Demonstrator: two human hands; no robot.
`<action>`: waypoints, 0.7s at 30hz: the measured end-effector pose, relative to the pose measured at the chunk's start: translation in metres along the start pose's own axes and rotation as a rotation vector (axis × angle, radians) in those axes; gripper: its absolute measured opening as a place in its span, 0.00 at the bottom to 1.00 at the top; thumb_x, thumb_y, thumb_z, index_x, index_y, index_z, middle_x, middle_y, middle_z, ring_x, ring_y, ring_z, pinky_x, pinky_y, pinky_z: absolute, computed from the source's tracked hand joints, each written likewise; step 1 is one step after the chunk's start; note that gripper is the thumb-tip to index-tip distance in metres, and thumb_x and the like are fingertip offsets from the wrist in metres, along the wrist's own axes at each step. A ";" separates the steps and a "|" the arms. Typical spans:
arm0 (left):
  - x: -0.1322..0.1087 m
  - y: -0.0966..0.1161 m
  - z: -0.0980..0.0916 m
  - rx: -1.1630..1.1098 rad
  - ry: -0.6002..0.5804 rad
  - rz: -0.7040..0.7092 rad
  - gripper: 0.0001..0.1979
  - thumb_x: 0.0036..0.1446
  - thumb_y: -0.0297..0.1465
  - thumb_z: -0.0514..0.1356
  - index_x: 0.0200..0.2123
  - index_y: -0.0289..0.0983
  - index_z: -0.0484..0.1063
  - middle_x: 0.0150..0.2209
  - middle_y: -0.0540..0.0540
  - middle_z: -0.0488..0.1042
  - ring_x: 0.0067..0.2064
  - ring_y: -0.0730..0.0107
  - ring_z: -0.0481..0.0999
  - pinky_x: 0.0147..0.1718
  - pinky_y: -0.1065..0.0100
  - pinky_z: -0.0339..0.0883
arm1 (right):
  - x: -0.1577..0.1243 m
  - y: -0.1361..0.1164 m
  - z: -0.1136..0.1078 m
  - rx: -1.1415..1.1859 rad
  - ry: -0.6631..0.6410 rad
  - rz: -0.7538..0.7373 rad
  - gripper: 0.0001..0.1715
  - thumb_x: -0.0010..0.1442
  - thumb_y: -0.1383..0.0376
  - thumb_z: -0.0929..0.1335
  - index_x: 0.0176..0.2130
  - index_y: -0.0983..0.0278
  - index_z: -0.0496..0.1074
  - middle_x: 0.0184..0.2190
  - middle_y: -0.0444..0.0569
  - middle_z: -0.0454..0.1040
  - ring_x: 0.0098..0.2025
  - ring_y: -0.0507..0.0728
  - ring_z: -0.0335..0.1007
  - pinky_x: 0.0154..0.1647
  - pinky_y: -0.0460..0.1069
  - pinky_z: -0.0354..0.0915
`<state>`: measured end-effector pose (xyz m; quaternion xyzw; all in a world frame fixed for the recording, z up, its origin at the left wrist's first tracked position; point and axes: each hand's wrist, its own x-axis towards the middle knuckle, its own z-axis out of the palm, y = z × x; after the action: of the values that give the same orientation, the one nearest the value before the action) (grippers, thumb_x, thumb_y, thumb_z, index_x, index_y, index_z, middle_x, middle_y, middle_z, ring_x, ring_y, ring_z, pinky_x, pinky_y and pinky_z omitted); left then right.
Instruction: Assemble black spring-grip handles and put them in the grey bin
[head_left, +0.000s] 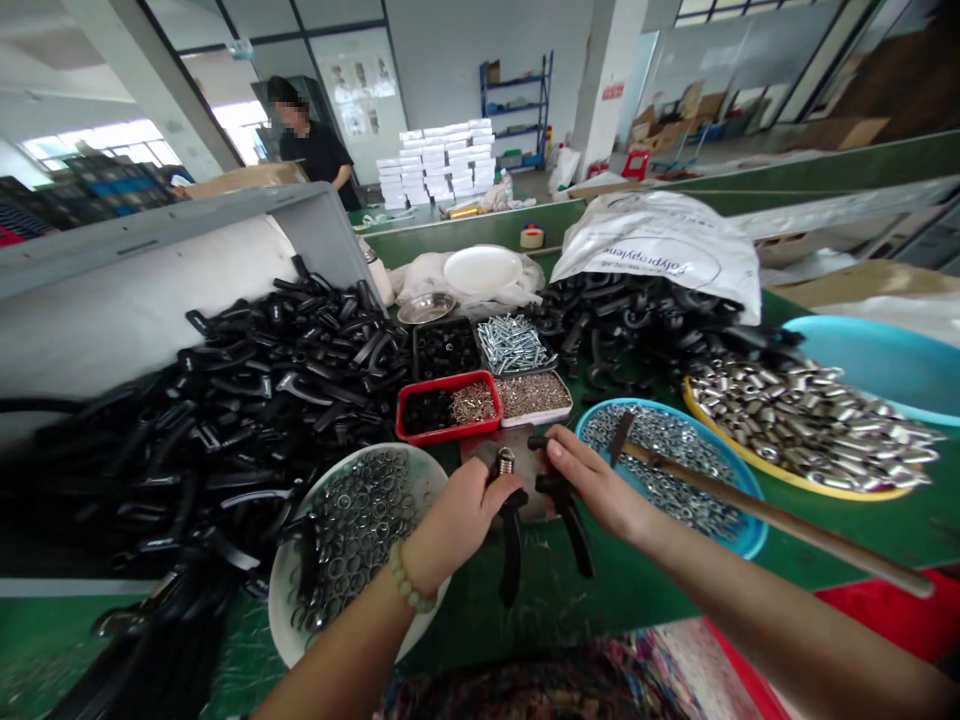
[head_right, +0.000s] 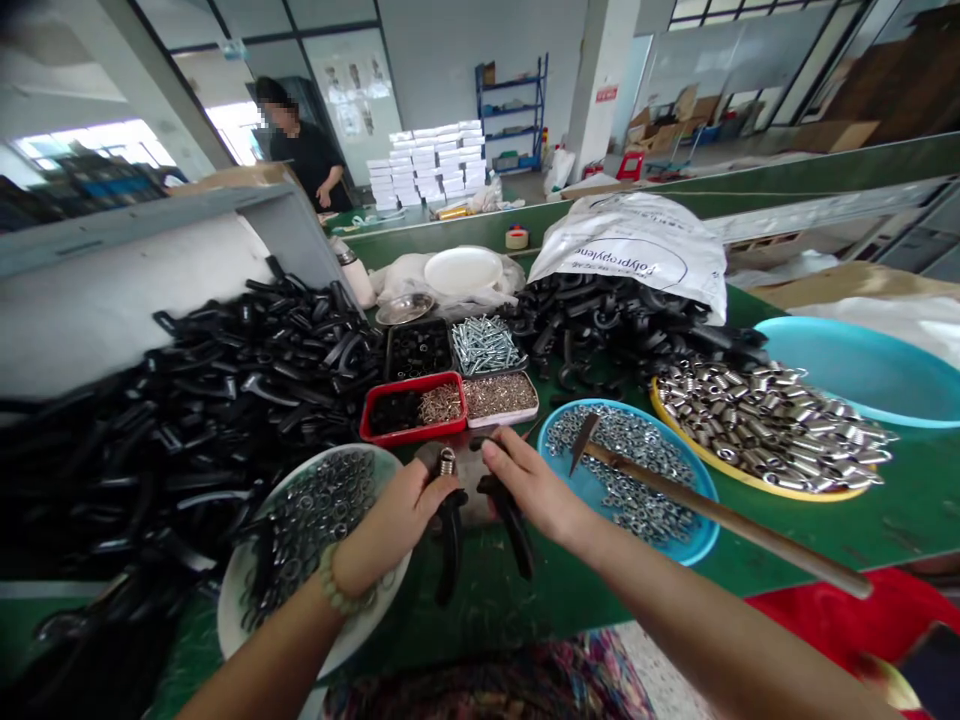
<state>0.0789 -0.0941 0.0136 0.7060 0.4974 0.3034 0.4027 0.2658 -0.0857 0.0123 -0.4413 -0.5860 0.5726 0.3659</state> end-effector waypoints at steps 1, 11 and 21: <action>-0.002 0.002 0.000 0.005 -0.009 0.014 0.13 0.62 0.39 0.52 0.41 0.37 0.69 0.39 0.46 0.75 0.39 0.65 0.72 0.40 0.67 0.64 | -0.002 -0.002 0.005 0.042 -0.019 0.031 0.20 0.62 0.47 0.59 0.33 0.61 0.59 0.25 0.40 0.61 0.24 0.51 0.64 0.22 0.47 0.64; -0.007 -0.004 -0.007 0.444 -0.100 0.095 0.18 0.62 0.43 0.50 0.34 0.36 0.71 0.31 0.43 0.75 0.32 0.63 0.74 0.32 0.67 0.63 | 0.004 -0.016 0.013 -0.251 -0.099 -0.068 0.24 0.64 0.52 0.57 0.24 0.63 0.61 0.22 0.41 0.60 0.26 0.50 0.56 0.28 0.46 0.55; -0.010 -0.005 0.012 0.337 0.076 -0.030 0.17 0.62 0.41 0.49 0.31 0.36 0.69 0.28 0.43 0.74 0.31 0.63 0.73 0.30 0.67 0.61 | 0.005 0.012 0.038 -0.115 0.183 -0.124 0.25 0.65 0.49 0.55 0.25 0.62 0.59 0.21 0.41 0.61 0.25 0.51 0.58 0.27 0.46 0.57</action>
<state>0.0838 -0.1055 0.0028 0.7439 0.5666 0.2361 0.2643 0.2297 -0.0949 -0.0028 -0.4748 -0.6082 0.4717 0.4269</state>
